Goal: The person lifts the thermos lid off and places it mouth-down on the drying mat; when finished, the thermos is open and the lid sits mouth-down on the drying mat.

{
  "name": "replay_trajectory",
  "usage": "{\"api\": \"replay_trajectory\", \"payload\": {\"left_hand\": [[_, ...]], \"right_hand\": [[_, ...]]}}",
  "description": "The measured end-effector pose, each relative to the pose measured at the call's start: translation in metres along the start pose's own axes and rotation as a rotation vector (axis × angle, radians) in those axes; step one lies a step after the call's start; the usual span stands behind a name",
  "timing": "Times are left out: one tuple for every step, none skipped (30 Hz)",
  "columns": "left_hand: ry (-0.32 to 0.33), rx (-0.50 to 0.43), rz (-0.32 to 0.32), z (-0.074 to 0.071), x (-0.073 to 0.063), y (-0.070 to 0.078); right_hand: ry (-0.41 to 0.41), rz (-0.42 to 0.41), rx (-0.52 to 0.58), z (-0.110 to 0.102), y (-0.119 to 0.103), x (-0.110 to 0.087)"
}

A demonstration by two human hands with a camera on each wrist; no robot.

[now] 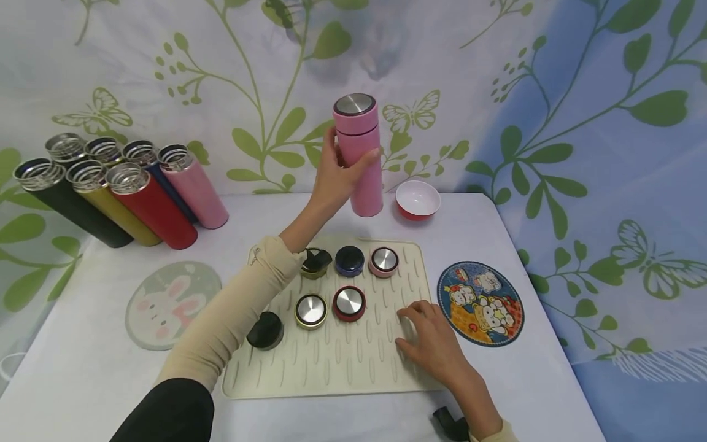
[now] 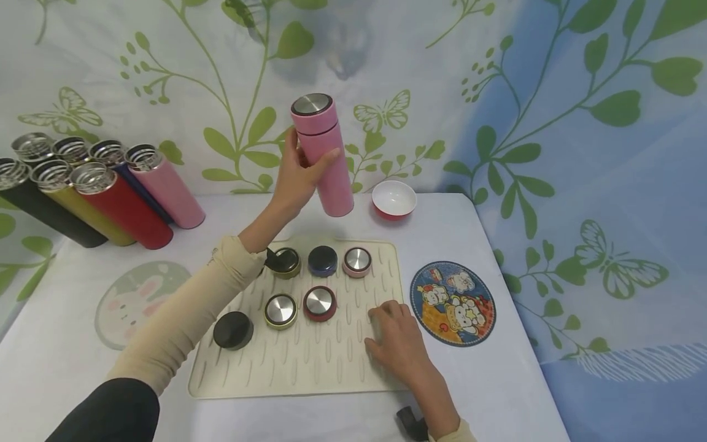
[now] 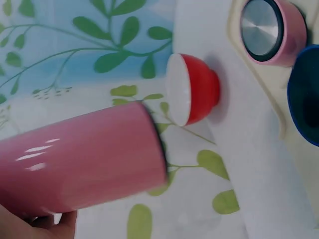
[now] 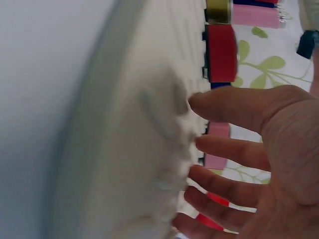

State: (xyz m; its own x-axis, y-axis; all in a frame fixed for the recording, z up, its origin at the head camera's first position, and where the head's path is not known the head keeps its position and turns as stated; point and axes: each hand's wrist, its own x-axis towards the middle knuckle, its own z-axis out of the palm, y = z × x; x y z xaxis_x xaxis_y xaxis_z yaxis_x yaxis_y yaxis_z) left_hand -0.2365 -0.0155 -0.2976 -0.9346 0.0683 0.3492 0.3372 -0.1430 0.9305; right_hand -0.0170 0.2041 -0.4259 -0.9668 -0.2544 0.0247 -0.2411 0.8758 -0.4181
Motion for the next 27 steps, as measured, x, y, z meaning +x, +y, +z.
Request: {"api": "replay_trajectory", "payload": {"left_hand": [[-0.006,0.032,-0.007,-0.004,-0.003,0.003],[-0.012,0.064,-0.01,-0.007,-0.007,0.005],[-0.017,0.096,-0.012,-0.01,-0.011,0.008],[-0.023,0.13,-0.003,-0.013,-0.015,0.011],[-0.028,0.162,0.015,-0.016,-0.02,0.014],[-0.032,0.195,0.038,-0.019,-0.024,0.016],[-0.038,0.22,0.067,-0.021,-0.028,0.019],[-0.043,0.249,0.105,-0.023,-0.033,0.021],[-0.052,0.276,0.146,-0.024,-0.037,0.023],[-0.061,0.311,0.183,-0.026,-0.042,0.024],[-0.07,0.346,0.215,-0.027,-0.047,0.026],[-0.08,0.379,0.243,-0.028,-0.052,0.027],[-0.09,0.413,0.267,-0.029,-0.057,0.029],[-0.097,0.453,0.29,-0.03,-0.062,0.03],[-0.105,0.485,0.305,-0.031,-0.068,0.031],[-0.111,0.514,0.32,-0.031,-0.073,0.032],[-0.118,0.54,0.334,-0.032,-0.078,0.033],[-0.13,0.562,0.352,-0.032,-0.083,0.034],[-0.142,0.593,0.37,-0.033,-0.088,0.034],[-0.154,0.626,0.391,-0.034,-0.094,0.035],[-0.168,0.658,0.412,-0.035,-0.099,0.034],[-0.184,0.693,0.434,-0.035,-0.104,0.035],[-0.199,0.736,0.454,-0.036,-0.108,0.035],[-0.215,0.781,0.475,-0.036,-0.113,0.035],[-0.225,0.825,0.495,-0.037,-0.118,0.035],[-0.235,0.863,0.513,-0.037,-0.122,0.035],[-0.244,0.891,0.53,-0.037,-0.125,0.035]], "right_hand": [[-0.026,0.009,0.003,-0.003,-0.001,0.0],[-0.05,0.018,0.009,-0.006,-0.002,0.001],[-0.072,0.025,0.013,-0.009,-0.003,0.002],[-0.091,0.03,0.022,-0.013,-0.004,0.003],[-0.103,0.032,0.031,-0.017,-0.005,0.004],[-0.109,0.032,0.043,-0.021,-0.005,0.005],[-0.109,0.031,0.057,-0.025,-0.006,0.006],[-0.101,0.027,0.073,-0.029,-0.007,0.007],[-0.092,0.023,0.09,-0.033,-0.008,0.008],[-0.076,0.013,0.109,-0.037,-0.01,0.009],[-0.057,0.002,0.134,-0.041,-0.011,0.01],[-0.036,-0.015,0.163,-0.046,-0.013,0.011],[-0.012,-0.034,0.194,-0.051,-0.016,0.012],[0.012,-0.052,0.227,-0.056,-0.019,0.014],[0.039,-0.075,0.261,-0.061,-0.022,0.015],[0.064,-0.096,0.294,-0.066,-0.025,0.017],[0.085,-0.113,0.329,-0.071,-0.029,0.019],[0.109,-0.13,0.357,-0.076,-0.033,0.02],[0.131,-0.147,0.383,-0.081,-0.038,0.022],[0.151,-0.162,0.406,-0.086,-0.042,0.023],[0.168,-0.176,0.429,-0.091,-0.046,0.024],[0.18,-0.183,0.447,-0.095,-0.051,0.025],[0.194,-0.19,0.465,-0.099,-0.055,0.026],[0.206,-0.198,0.485,-0.102,-0.058,0.027],[0.215,-0.202,0.503,-0.105,-0.062,0.029],[0.222,-0.197,0.517,-0.107,-0.065,0.029],[0.229,-0.191,0.528,-0.108,-0.068,0.03]]}}
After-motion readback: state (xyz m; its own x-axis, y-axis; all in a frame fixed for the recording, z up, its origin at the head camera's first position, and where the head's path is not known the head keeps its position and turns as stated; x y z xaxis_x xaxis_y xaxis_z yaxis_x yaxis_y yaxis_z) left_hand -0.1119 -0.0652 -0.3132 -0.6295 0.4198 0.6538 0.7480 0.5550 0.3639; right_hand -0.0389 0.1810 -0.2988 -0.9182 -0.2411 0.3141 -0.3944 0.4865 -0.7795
